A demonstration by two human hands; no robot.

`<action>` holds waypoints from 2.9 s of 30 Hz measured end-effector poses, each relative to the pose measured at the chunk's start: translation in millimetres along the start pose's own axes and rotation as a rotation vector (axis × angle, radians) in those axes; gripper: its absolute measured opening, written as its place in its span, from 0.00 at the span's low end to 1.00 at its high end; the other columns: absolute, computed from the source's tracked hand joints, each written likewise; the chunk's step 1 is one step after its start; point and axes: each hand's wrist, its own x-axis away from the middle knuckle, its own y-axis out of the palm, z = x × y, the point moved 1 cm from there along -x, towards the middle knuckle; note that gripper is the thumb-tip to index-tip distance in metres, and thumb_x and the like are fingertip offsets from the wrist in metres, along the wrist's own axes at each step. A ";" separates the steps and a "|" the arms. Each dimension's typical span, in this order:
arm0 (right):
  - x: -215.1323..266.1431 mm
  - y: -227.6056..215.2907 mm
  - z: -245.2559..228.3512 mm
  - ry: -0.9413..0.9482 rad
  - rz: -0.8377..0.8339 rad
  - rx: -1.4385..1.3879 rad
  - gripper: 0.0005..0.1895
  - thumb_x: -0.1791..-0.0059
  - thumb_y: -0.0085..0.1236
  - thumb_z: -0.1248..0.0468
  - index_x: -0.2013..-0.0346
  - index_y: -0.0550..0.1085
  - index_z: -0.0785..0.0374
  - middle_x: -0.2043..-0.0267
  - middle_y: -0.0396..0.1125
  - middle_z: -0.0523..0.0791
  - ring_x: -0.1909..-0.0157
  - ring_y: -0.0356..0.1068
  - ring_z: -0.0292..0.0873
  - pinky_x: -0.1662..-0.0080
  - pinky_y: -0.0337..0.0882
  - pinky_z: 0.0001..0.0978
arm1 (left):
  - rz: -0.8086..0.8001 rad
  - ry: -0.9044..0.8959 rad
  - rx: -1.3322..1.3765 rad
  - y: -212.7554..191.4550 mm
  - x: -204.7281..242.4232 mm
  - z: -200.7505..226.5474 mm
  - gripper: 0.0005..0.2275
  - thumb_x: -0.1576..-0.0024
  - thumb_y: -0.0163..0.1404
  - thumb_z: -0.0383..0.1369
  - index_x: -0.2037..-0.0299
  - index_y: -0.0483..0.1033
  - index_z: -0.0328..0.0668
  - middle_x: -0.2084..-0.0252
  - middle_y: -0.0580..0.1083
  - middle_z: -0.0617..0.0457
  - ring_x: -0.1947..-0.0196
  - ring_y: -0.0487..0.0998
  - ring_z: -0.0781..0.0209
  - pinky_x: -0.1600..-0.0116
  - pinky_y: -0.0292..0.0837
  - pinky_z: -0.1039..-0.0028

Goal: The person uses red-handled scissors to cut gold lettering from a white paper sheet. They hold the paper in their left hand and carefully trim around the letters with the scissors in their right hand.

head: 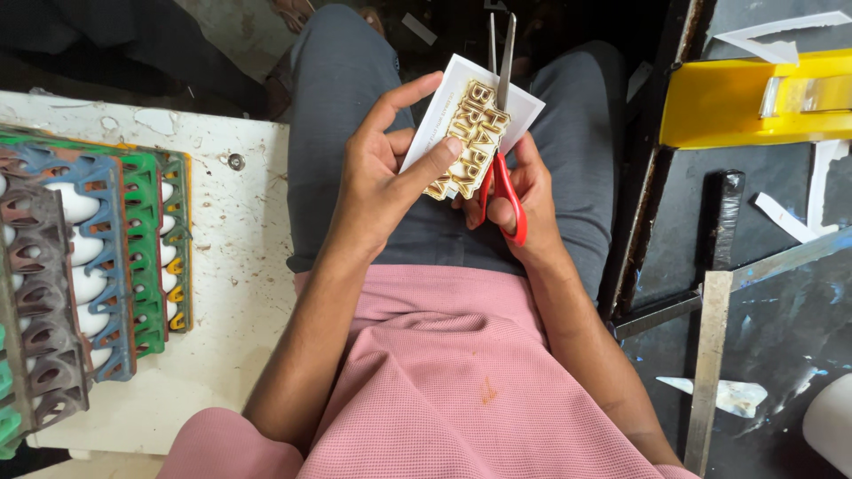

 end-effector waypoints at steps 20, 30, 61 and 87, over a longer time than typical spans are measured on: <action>-1.3 6.2 0.2 -0.001 -0.021 0.081 0.67 0.62 0.72 0.33 0.26 0.50 0.71 0.67 0.71 0.46 0.75 0.70 0.38 0.61 0.76 0.32 | -0.029 0.072 -0.248 -13.8 3.1 8.9 0.25 0.37 0.56 0.24 0.30 0.64 0.34 0.56 0.82 0.41 0.57 0.83 0.67 0.53 0.80 0.79; -1.3 -4.4 11.7 0.017 -0.017 0.038 0.60 0.63 0.74 0.38 0.31 0.55 0.68 0.71 0.69 0.45 0.77 0.69 0.38 0.63 0.74 0.33 | 0.035 0.012 -0.267 -12.5 2.3 13.5 0.26 0.39 0.56 0.25 0.29 0.64 0.36 0.60 0.82 0.46 0.62 0.80 0.71 0.57 0.76 0.83; 1.3 -1.2 5.5 -0.109 0.052 0.025 0.39 0.54 0.69 0.43 0.46 0.61 0.68 0.73 0.67 0.46 0.78 0.68 0.39 0.61 0.76 0.36 | 0.304 -0.063 0.141 27.5 11.4 -3.2 0.15 0.43 0.58 0.28 0.47 0.74 0.33 0.57 0.78 0.51 0.63 0.76 0.71 0.64 0.70 0.81; -22.4 111.0 -103.2 -0.495 -0.073 0.054 0.42 0.52 0.66 0.35 0.45 0.66 0.69 0.66 0.69 0.45 0.75 0.68 0.38 0.65 0.71 0.32 | 0.145 0.608 0.111 57.5 -2.2 134.9 0.15 0.39 0.60 0.21 0.44 0.72 0.28 0.53 0.79 0.46 0.57 0.82 0.64 0.51 0.82 0.75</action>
